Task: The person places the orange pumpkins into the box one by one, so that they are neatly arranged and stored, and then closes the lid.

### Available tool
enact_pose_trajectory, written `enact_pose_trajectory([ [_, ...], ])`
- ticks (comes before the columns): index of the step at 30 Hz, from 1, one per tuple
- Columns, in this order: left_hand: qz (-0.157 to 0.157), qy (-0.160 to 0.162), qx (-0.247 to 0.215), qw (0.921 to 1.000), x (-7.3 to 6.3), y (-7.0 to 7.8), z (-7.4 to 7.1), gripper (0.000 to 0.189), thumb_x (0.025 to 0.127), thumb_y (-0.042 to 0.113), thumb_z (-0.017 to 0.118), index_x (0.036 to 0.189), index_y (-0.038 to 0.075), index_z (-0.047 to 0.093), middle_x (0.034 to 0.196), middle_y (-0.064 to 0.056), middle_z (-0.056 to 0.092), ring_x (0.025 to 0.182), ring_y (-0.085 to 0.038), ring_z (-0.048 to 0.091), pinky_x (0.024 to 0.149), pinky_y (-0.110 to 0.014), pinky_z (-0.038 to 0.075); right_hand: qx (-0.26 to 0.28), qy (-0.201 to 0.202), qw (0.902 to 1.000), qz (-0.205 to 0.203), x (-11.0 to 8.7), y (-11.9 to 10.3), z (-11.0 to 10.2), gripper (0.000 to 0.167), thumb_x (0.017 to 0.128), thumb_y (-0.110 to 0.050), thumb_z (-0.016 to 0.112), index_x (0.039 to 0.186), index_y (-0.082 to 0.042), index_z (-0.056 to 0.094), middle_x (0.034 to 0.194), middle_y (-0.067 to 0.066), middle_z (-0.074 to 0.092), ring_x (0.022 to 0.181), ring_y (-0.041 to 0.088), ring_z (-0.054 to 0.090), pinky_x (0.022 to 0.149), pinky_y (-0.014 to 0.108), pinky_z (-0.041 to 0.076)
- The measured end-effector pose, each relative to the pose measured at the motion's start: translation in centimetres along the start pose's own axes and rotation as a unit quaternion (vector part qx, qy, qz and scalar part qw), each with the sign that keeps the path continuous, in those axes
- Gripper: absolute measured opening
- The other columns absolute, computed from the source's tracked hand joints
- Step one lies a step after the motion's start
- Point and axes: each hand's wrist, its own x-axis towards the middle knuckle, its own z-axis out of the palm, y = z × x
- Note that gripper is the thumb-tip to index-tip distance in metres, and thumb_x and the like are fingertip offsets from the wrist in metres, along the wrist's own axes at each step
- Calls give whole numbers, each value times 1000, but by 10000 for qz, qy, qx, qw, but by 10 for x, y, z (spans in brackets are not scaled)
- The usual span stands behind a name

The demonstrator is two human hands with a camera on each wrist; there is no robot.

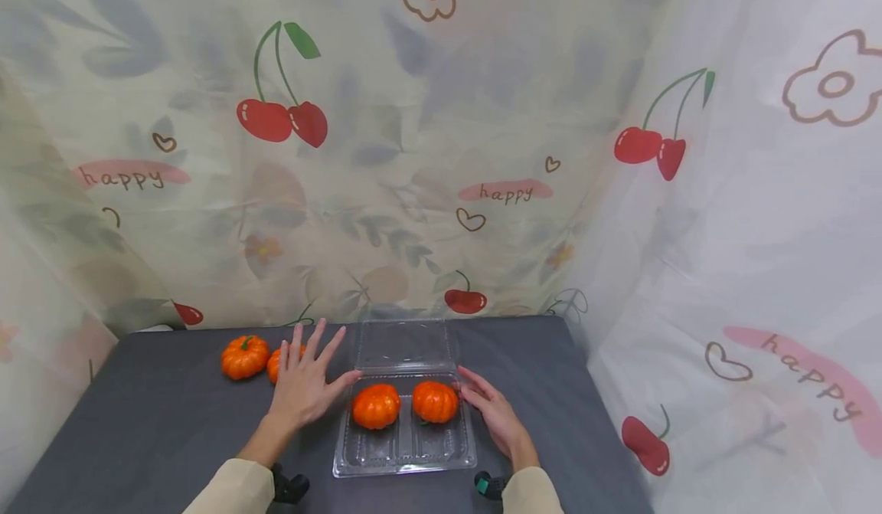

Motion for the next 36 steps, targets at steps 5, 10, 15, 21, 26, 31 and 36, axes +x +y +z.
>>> enact_pose_trajectory([
  [5,-93,52,59,9999,-1,-12,0,90,86,80,54,160,35,31,172,-8,17,157,-47,5,124,-69,6,0,24,10000,33,-1,-1,0,57,102,-40,59,155,-24,44,148,7,59,127,10,61,114,35,42],
  [10,-177,6,98,9998,-2,-22,-2,89,86,79,55,160,32,34,171,-11,19,157,-47,6,123,-69,7,-26,-1,10000,36,0,0,1,57,102,-42,58,155,-25,44,147,6,60,128,14,60,119,45,37],
  [15,-339,-136,66,9993,-3,-32,-4,94,84,71,67,161,30,32,171,-12,18,156,-49,4,123,-70,7,-27,-4,10000,8,0,0,1,56,103,-41,57,155,-25,44,147,6,60,127,14,60,116,41,37],
  [21,-453,-269,-38,9986,-5,-43,-6,107,76,58,84,162,30,26,171,-13,13,155,-52,5,121,-72,10,77,13,9999,73,0,-2,2,57,102,-41,59,155,-24,44,149,8,58,129,16,59,116,41,37],
  [26,-521,-84,-158,9985,-5,-50,-8,110,72,49,90,161,26,30,169,-17,17,151,-53,15,119,-73,15,104,60,9999,82,0,-4,1,58,102,-42,59,155,-25,44,150,8,57,132,20,57,121,50,33],
  [31,-600,74,-230,9979,-4,-55,-10,107,72,40,93,159,22,34,166,-18,23,141,-51,30,115,-72,25,80,-37,9999,60,0,-3,1,58,102,-40,59,156,-24,43,150,8,57,127,12,60,112,33,40],
  [36,-666,130,-304,9972,-5,-57,-11,105,72,36,94,158,20,36,163,-19,28,134,-51,35,110,-71,31,49,-53,10000,61,0,-1,0,58,103,-40,58,156,-24,43,149,8,58,125,11,61,112,35,39],
])
